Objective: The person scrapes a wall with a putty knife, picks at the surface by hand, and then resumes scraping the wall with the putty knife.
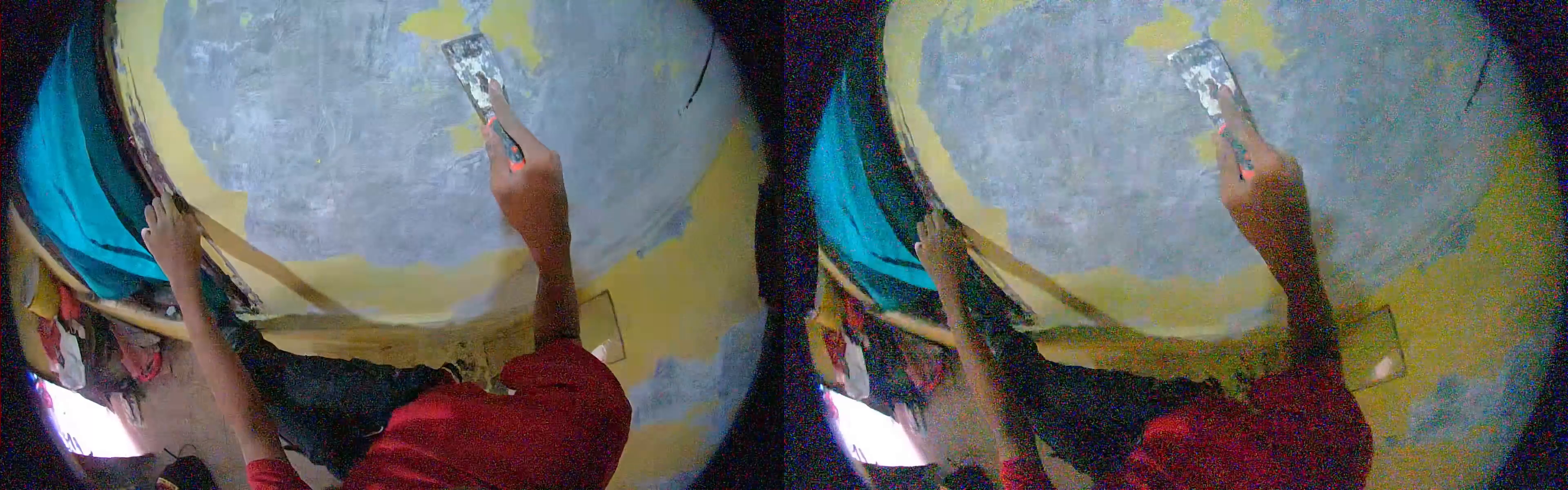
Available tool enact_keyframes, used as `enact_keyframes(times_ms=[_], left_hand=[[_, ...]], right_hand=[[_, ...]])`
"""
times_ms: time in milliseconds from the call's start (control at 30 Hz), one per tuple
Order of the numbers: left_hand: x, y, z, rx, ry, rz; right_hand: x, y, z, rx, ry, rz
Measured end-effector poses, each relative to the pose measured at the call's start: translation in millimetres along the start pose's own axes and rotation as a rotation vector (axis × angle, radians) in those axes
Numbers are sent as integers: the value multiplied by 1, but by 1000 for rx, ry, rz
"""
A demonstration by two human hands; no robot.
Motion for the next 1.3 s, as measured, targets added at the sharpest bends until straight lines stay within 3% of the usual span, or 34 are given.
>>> enact_keyframes(times_ms=[100,300,367,500,600,667,767,1000,1033,1100,1200,1233,1300], left_hand=[[-10,2,9,-48,32,-10],[-11,-5,14,-34,-9,-38],[-13,-2,7,-36,100,7],[-15,-5,17,-82,-1,-38],[-16,-2,12,-43,14,-5],[-18,-10,25,-58,-14,-1],[-16,-4,11,-31,100,14],[-15,-3,8,-65,57,26],[-15,-9,27,-46,-45,28],[-17,-8,15,-44,7,21],[-18,-3,10,-81,5,11],[-17,-3,10,-73,25,3],[-18,-2,9,-68,38,-1]], right_hand=[[-7,-5,7,1,79,-142],[-8,-3,11,-96,-7,32],[-5,-6,15,-99,47,-29],[-7,-13,12,-45,114,-137],[-16,-5,14,-180,-22,53],[-17,-7,16,-145,35,-7],[-14,-12,5,-124,60,-53],[-22,15,9,-12,78,-94],[-23,17,6,7,93,-109],[-27,39,8,-38,18,5],[-20,37,-7,-70,19,-85],[-14,31,-13,-162,-83,37],[-9,32,-21,-202,-77,-5]])
Point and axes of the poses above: each hand's wrist, its own x-axis towards the middle knuckle, its own z-axis out of the palm, y = z × x, the point moved 9 cm from there along x, towards the middle knuckle, and after that the axes turned 3 degrees about -x, right-handed, at the moved point
